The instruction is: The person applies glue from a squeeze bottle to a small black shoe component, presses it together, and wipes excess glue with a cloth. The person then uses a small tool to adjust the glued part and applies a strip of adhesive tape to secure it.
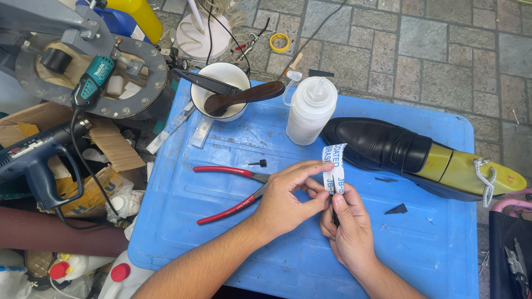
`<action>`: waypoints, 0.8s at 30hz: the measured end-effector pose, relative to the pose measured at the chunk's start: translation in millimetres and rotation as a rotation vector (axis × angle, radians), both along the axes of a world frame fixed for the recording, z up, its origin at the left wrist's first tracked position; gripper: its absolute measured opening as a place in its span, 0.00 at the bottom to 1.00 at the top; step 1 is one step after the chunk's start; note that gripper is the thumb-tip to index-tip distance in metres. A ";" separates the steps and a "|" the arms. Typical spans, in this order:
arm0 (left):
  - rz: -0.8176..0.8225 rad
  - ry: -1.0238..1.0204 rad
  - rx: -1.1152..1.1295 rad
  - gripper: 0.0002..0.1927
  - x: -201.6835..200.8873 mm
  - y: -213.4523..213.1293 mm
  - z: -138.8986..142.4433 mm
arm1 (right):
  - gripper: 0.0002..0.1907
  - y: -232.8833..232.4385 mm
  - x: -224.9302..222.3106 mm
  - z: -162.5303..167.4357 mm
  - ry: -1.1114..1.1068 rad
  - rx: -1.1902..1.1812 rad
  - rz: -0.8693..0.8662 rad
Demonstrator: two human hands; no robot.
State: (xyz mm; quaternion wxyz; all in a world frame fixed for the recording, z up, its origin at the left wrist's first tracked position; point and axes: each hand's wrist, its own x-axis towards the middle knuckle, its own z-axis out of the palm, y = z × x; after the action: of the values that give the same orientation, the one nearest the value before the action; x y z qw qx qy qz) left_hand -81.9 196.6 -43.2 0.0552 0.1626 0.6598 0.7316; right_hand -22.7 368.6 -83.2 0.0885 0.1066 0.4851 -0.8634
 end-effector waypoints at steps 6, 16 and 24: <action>-0.030 -0.047 0.042 0.25 -1.8 -0.9 1.0 | 0.17 1.6 3.0 2.8 0.017 -0.080 0.043; -0.021 -0.052 0.025 0.26 -1.6 -1.5 2.7 | 0.18 1.9 2.1 3.4 0.016 -0.070 0.048; -0.012 -0.024 0.027 0.25 -0.1 -1.5 1.6 | 0.16 2.5 3.4 1.3 0.008 -0.075 0.024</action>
State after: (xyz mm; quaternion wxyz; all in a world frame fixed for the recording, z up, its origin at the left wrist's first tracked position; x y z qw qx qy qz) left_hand -82.0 195.1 -41.7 0.0654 0.1585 0.6480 0.7421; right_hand -19.3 371.1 -81.9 0.1009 0.0936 0.4539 -0.8803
